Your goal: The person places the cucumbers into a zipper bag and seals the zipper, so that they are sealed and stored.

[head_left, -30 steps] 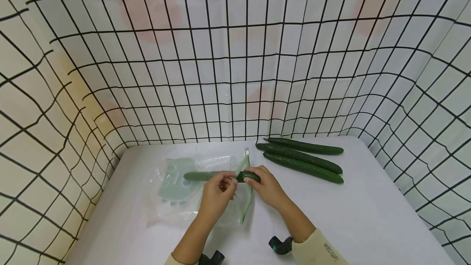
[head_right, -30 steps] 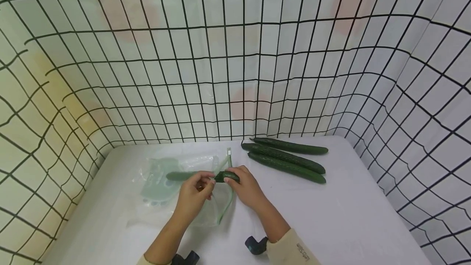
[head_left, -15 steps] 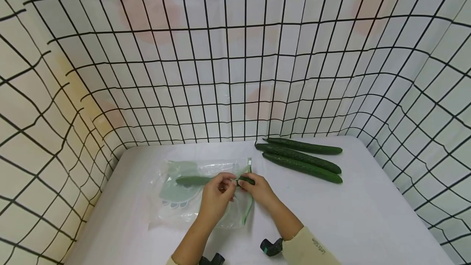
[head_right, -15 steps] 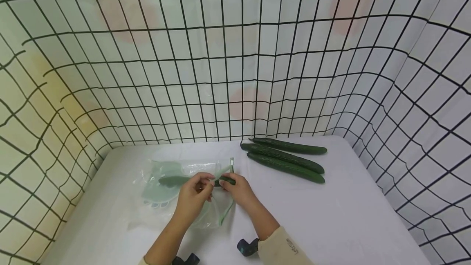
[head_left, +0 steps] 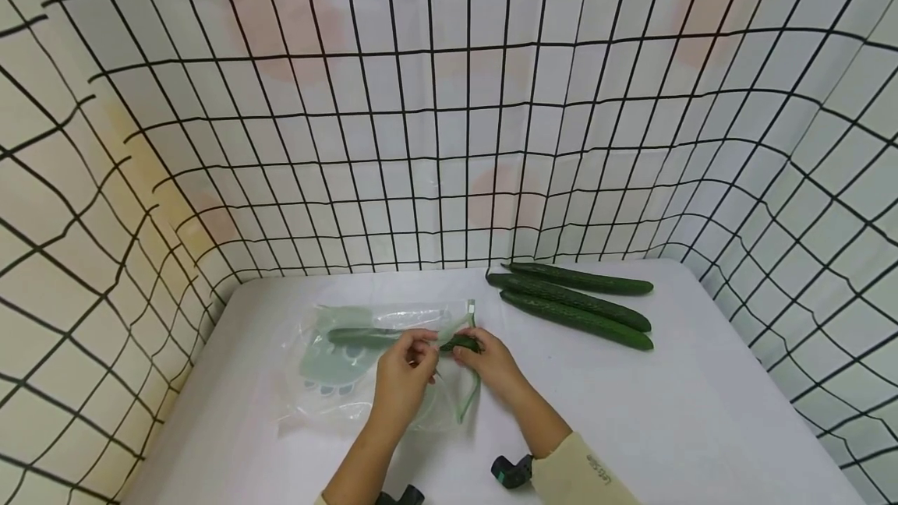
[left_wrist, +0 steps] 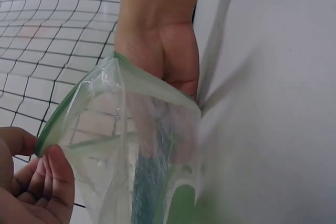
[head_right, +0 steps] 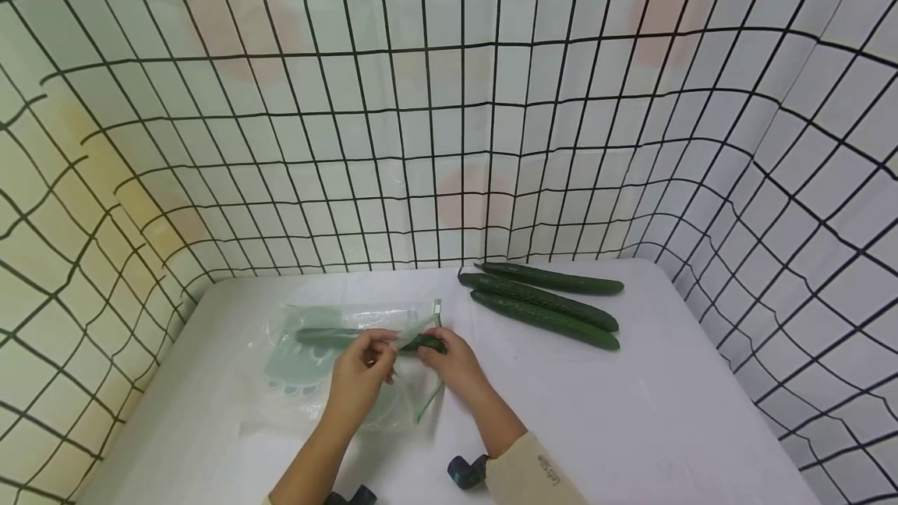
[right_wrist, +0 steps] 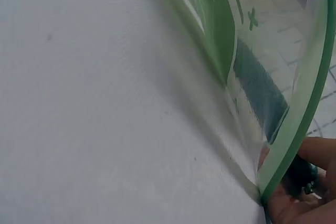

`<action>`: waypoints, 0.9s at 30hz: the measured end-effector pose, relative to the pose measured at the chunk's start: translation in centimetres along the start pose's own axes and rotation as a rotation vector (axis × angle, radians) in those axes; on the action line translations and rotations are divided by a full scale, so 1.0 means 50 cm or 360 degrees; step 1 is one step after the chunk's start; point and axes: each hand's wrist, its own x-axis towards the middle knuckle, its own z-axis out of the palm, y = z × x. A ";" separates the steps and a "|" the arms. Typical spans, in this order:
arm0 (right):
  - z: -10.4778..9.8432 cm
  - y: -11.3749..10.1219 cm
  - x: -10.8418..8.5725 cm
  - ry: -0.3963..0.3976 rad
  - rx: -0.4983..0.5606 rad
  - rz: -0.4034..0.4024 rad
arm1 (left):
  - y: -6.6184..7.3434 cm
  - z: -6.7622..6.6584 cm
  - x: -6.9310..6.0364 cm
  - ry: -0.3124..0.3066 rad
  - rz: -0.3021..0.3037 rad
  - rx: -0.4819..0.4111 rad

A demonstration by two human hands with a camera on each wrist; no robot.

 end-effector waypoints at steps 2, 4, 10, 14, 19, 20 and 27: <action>0.003 0.002 0.005 0.0008 -0.0058 -0.0021 | -0.001 -0.004 -0.001 -0.0003 -0.0043 0.0027; 0.006 0.002 0.008 0.0003 -0.0099 -0.0020 | -0.003 -0.009 -0.003 -0.0025 -0.0073 0.0049; 0.008 -0.004 0.007 -0.0003 -0.0029 0.0011 | -0.012 -0.017 -0.005 -0.0195 -0.0133 0.0153; 0.012 -0.004 0.014 0.0039 0.0032 0.0006 | -0.018 -0.017 -0.005 -0.0251 -0.0160 0.0263; 0.019 -0.006 0.024 0.0146 -0.0193 -0.0018 | -0.025 -0.016 -0.006 -0.0232 -0.0191 0.0364; 0.019 -0.007 0.025 0.0166 -0.0254 -0.0015 | -0.026 -0.017 -0.006 -0.0232 -0.0204 0.0389; 0.022 -0.012 0.023 0.0200 -0.0264 0.0012 | -0.034 -0.019 -0.007 -0.0277 -0.0301 0.0493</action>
